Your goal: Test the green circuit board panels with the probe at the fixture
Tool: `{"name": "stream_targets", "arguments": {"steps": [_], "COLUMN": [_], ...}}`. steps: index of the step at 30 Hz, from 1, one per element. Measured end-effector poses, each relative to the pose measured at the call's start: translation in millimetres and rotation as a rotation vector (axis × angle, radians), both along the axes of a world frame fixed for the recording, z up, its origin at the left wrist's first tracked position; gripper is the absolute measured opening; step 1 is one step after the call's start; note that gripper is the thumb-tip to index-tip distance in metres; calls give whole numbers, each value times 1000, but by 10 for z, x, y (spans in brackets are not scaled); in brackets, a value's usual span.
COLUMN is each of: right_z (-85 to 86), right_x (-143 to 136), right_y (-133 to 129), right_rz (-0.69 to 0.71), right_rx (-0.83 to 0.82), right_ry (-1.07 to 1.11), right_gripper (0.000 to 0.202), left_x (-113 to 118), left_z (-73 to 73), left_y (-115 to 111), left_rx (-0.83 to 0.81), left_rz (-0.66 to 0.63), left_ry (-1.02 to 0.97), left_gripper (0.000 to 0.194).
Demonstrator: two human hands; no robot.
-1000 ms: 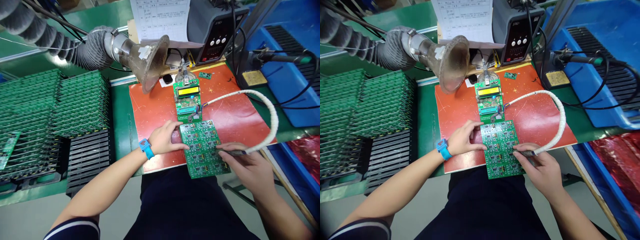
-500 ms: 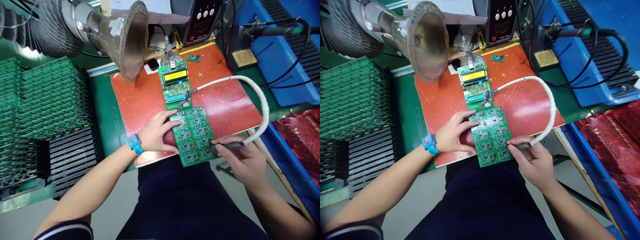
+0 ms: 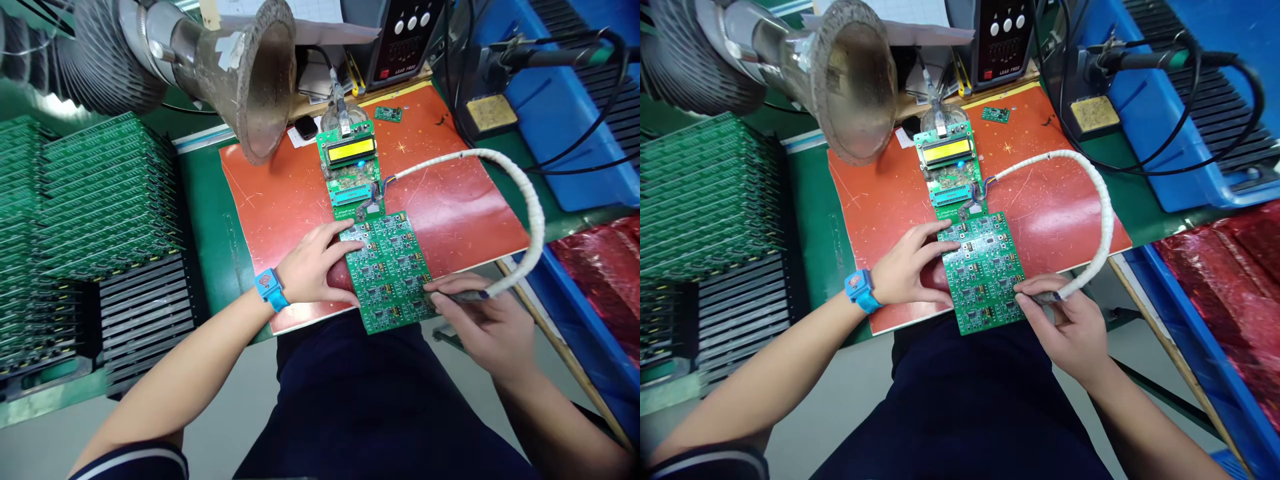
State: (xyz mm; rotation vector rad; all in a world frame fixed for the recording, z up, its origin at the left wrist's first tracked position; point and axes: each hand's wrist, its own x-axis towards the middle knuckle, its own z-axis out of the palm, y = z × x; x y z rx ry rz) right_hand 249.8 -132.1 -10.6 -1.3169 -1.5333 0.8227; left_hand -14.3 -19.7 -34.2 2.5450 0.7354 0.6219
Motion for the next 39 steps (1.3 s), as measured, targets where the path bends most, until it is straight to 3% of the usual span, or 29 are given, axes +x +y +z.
{"name": "stream_targets", "arguments": {"steps": [15, 21, 39], "right_z": [-13, -23, -7], "right_x": [26, 15, 42], "right_y": [65, 82, 62], "right_rz": [79, 54, 62], "right_rx": [120, 166, 86], "right_ry": [-206, -212, -104], "right_gripper": [18, 18, 15], "left_x": [4, 4, -3], "left_z": [10, 15, 24], "left_y": [-13, -17, -23], "left_rx": [-24, -41, -54], "left_rz": [22, 25, 25], "left_ry": [-8, -24, -18], "left_gripper": [86, 86, 86]}}
